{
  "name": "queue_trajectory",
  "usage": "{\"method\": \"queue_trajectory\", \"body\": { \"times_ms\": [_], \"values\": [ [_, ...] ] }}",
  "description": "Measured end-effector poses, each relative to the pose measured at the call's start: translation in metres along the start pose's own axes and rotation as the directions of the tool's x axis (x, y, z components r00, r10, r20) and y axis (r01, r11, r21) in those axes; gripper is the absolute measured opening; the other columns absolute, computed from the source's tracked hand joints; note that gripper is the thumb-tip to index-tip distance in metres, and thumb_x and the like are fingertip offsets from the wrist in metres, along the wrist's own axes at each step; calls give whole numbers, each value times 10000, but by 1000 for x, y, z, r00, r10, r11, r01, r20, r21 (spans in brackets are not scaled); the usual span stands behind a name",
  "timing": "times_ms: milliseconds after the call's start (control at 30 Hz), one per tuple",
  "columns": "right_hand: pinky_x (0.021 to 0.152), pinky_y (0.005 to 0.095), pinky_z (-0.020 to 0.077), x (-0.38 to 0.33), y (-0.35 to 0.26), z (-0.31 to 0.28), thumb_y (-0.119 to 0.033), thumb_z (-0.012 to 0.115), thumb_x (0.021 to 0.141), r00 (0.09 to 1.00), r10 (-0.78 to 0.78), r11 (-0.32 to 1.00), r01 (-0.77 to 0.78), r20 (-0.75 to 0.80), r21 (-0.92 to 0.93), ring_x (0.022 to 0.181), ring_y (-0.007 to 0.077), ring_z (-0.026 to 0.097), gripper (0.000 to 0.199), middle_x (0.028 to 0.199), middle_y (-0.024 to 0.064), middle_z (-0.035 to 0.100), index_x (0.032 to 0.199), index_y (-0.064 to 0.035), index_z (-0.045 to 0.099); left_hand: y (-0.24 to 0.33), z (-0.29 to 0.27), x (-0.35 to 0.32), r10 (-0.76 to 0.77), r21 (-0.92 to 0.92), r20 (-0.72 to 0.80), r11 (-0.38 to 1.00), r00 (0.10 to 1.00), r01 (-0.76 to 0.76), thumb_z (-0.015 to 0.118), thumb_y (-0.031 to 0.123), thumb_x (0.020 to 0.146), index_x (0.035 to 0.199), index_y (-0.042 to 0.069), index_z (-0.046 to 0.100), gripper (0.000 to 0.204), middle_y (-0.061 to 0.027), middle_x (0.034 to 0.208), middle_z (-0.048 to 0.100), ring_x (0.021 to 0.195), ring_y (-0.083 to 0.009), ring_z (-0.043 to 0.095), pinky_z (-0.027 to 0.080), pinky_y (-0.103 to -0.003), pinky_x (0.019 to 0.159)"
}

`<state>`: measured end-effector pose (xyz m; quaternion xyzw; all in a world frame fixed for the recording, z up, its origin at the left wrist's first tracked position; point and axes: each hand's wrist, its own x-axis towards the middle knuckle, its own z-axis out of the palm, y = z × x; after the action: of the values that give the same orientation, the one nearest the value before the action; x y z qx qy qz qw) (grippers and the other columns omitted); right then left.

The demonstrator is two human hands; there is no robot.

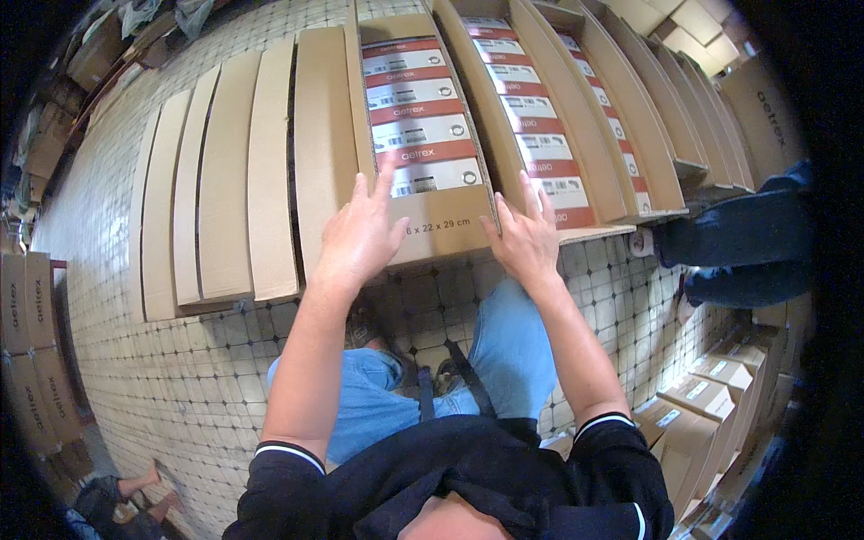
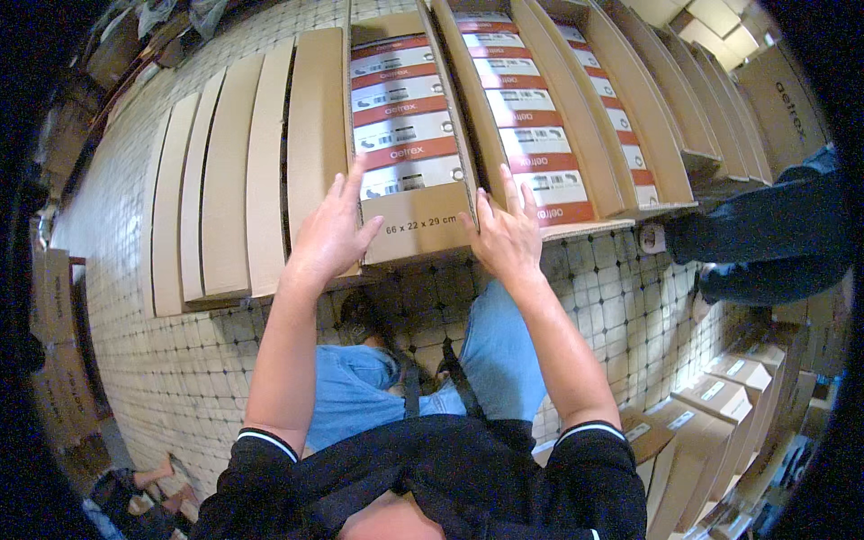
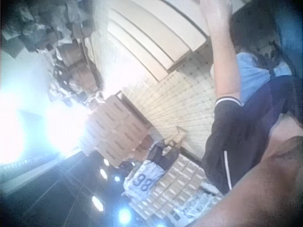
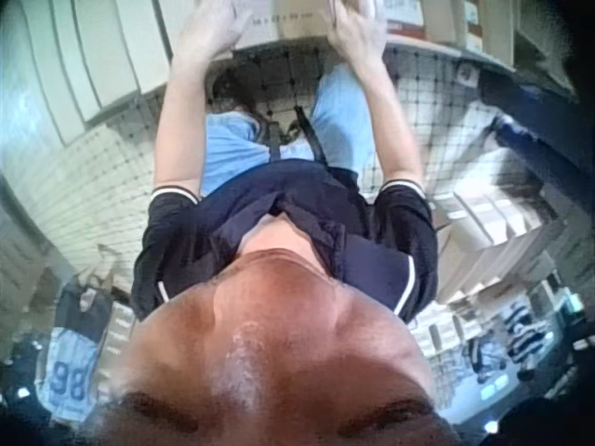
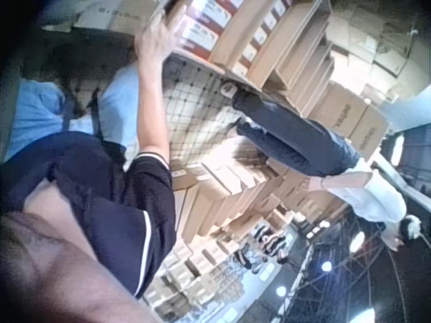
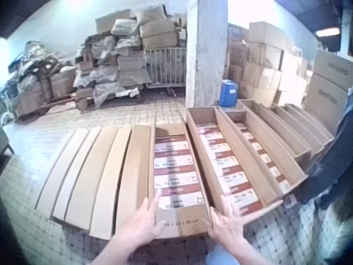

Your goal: The person sits on the floor and places small product boxes into larger cardboard shipping boxes. They arrange the items neatly in rows and fold the flaps of the outer boxes to close them.

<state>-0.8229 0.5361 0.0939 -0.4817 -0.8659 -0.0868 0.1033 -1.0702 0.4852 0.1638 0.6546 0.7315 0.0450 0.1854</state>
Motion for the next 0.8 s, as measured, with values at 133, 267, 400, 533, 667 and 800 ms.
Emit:
{"method": "queue_trajectory", "body": {
  "times_ms": [133, 267, 400, 533, 667, 800],
  "values": [
    [1118, 502, 338, -1, -37, -6, -208, 624, 930, 952, 31, 984, 24, -305, 175, 1366, 316, 447, 357, 1176, 175, 665, 1247, -48, 657, -6, 16, 10, 65, -27, 14, 998, 998, -65, 631, 264, 916, 1408, 137, 480, 531, -304, 1352, 525, 1051, -422, 657, 542, -515, 869],
    [1101, 520, 367, 30, -84, 24, -118, 623, 911, 987, -120, 863, 159, -110, 479, 1313, 347, 488, 408, 1350, 201, 541, 1310, -42, 578, -18, 18, 21, 25, -47, 94, 999, 995, -21, 599, 274, 933, 1167, 67, 617, 313, -238, 1138, 660, 999, -384, 672, 537, -486, 850],
    [1101, 510, 361, 60, -95, 68, -252, 627, 933, 973, -94, 929, 10, 210, 370, 1237, 334, 525, 404, 1224, 182, 578, 1273, -39, 576, -27, 9, 26, -24, -126, 205, 991, 979, 51, 573, 273, 931, 1084, 65, 650, 270, -196, 965, 710, 961, -364, 683, 530, -466, 854],
    [1093, 502, 364, 62, -86, 61, -355, 660, 911, 979, -132, 906, 54, 158, 419, 1151, 328, 549, 465, 1110, 163, 579, 1243, -39, 578, -41, -3, 31, 74, -261, 256, 965, 964, -5, 564, 236, 904, 1016, 71, 668, 225, -187, 950, 714, 932, -368, 684, 525, -454, 839],
    [1000, 466, 410, 45, -85, 8, -295, 725, 847, 985, -170, 914, 169, -29, 369, 1075, 318, 564, 441, 1052, 141, 582, 1198, -61, 597, -59, -6, 37, 94, -342, 269, 940, 958, 4, 577, 227, 889, 1008, 32, 651, 240, -198, 932, 700, 884, -350, 671, 519, -427, 809],
    [783, 423, 425, -15, -93, -38, -251, 758, 808, 991, -122, 907, 93, 45, 410, 887, 298, 549, 277, 923, 101, 547, 984, -82, 627, -66, -4, 43, 193, -408, 248, 910, 949, -78, 595, 215, 887, 1028, 1, 632, 259, -192, 895, 684, 833, -292, 659, 515, -397, 773]
  ]
}}
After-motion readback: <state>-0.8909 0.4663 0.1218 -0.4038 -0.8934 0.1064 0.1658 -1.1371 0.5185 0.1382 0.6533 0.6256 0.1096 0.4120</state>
